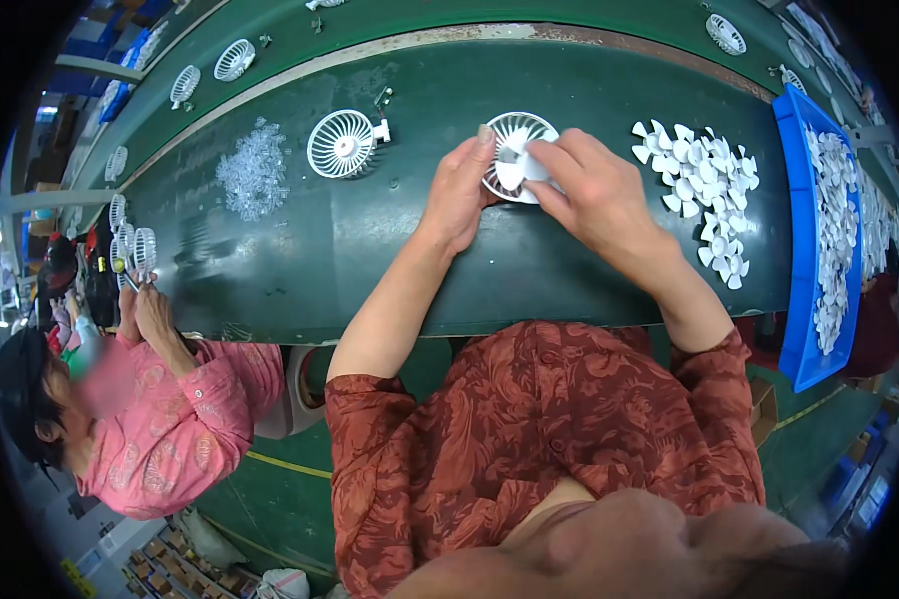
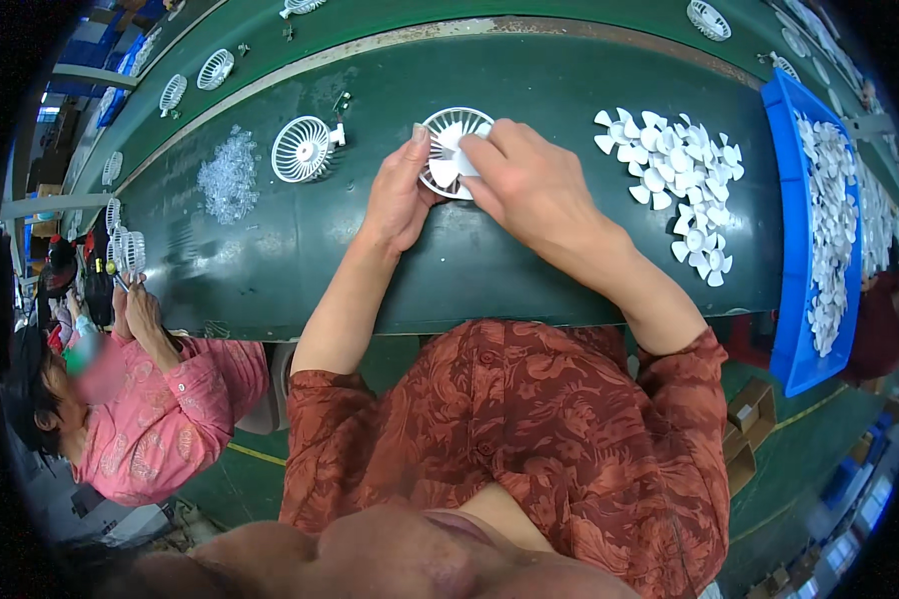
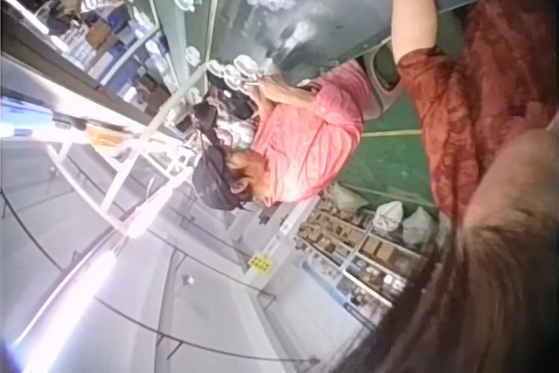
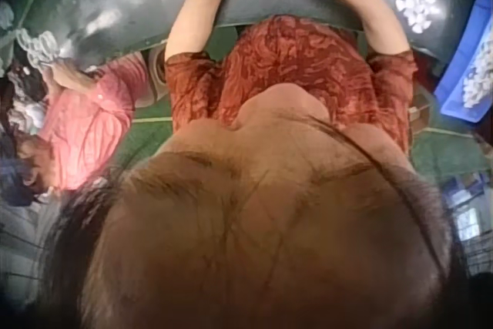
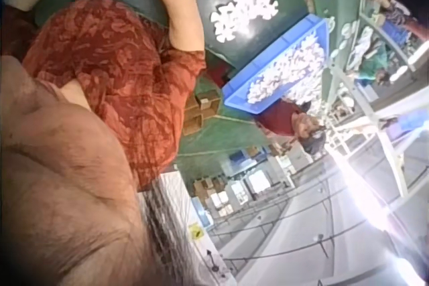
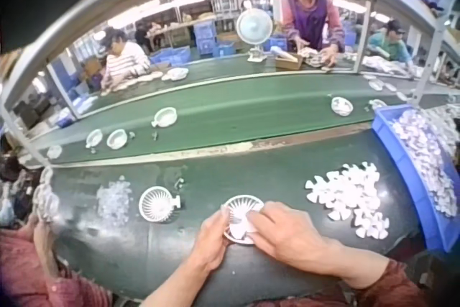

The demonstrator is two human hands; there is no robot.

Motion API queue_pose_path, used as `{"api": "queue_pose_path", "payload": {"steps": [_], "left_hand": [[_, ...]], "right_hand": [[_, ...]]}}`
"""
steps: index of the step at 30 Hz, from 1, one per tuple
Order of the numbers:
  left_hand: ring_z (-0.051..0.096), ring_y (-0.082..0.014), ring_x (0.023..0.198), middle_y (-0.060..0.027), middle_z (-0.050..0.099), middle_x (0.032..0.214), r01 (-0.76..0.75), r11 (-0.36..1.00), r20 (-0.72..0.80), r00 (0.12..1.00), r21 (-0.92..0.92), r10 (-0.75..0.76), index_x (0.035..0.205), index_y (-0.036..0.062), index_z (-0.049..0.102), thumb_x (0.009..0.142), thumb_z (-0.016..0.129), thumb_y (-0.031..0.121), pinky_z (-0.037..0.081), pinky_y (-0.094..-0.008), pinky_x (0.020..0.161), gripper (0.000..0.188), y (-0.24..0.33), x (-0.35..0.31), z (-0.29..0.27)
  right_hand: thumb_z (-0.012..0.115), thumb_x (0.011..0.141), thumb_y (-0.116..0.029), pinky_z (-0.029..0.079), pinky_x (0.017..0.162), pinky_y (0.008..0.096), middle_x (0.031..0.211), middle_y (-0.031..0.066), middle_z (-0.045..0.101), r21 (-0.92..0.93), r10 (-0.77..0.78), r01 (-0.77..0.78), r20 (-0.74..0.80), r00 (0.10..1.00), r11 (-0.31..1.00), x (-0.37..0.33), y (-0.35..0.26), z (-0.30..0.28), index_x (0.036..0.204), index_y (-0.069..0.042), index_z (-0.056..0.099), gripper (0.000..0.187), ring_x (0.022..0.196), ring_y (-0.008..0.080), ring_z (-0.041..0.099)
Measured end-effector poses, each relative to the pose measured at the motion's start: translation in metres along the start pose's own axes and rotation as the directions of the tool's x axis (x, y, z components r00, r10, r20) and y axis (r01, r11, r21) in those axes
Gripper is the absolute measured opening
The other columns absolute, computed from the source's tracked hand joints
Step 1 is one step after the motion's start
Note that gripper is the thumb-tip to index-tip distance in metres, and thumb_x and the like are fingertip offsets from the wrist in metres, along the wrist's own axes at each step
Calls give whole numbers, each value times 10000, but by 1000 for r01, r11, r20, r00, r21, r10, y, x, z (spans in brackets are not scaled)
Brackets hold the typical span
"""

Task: The person assembles mini fans by attaching fan blades into fan casings by hand, placing the assembled pieces onto a conveyor belt, and emptying a blue tray of fan blades onto the workstation table.

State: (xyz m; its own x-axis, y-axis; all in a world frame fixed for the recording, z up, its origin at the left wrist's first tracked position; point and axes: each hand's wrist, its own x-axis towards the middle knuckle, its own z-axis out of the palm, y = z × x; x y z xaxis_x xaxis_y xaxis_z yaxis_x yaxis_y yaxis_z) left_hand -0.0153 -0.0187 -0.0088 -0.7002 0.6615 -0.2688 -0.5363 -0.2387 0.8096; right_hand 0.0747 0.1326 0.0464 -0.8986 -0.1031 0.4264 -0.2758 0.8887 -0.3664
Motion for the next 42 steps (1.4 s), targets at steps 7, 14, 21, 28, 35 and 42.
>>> {"api": "queue_pose_path", "payload": {"steps": [7,14,21,28,35,42], "left_hand": [[557,-67,811,-32,614,928,-193,968,-18,980,161,199,1084,-9,551,912,611,216,477,-225,683,289,-10,0,6],[611,-160,834,-126,658,920,-318,703,22,918,637,396,1097,-45,538,858,615,137,488,-299,743,310,-5,-10,13],[643,-193,861,-160,660,921,-249,631,118,963,735,243,1104,-30,539,856,620,137,501,-319,746,311,-19,-11,16],[616,-175,895,-145,619,1054,-359,769,-125,863,529,489,1193,-44,485,941,530,105,505,-287,785,297,-2,8,3],[612,-128,788,-93,640,918,-283,724,-14,927,629,375,1107,-5,538,939,538,113,497,-246,695,205,-14,2,-2],[652,-170,769,-120,665,863,-308,554,100,923,774,373,1040,2,580,884,583,97,523,-289,699,183,-23,0,5]], "right_hand": [[682,733,-113,498,617,380,873,85,548,-43,-24,23,-31,999,999,7,3,19,975,-41,573,275,821,267,563],[734,720,-201,477,760,386,988,144,614,182,96,-84,-57,994,980,-2,31,1,1103,-1,585,457,882,319,575],[770,709,-287,431,599,333,702,130,588,364,357,-536,454,816,761,-21,52,11,869,11,591,383,652,190,548],[711,801,-205,492,560,250,866,72,655,641,594,-561,197,780,524,19,123,-12,1030,5,626,323,722,106,607],[693,715,-161,377,1010,403,1234,191,540,-128,433,-421,85,897,898,-46,152,-64,1221,-14,530,552,1169,359,475],[705,668,-41,455,833,403,961,149,614,-226,420,-401,41,906,888,-60,152,-62,1112,-32,584,461,939,322,566]]}}
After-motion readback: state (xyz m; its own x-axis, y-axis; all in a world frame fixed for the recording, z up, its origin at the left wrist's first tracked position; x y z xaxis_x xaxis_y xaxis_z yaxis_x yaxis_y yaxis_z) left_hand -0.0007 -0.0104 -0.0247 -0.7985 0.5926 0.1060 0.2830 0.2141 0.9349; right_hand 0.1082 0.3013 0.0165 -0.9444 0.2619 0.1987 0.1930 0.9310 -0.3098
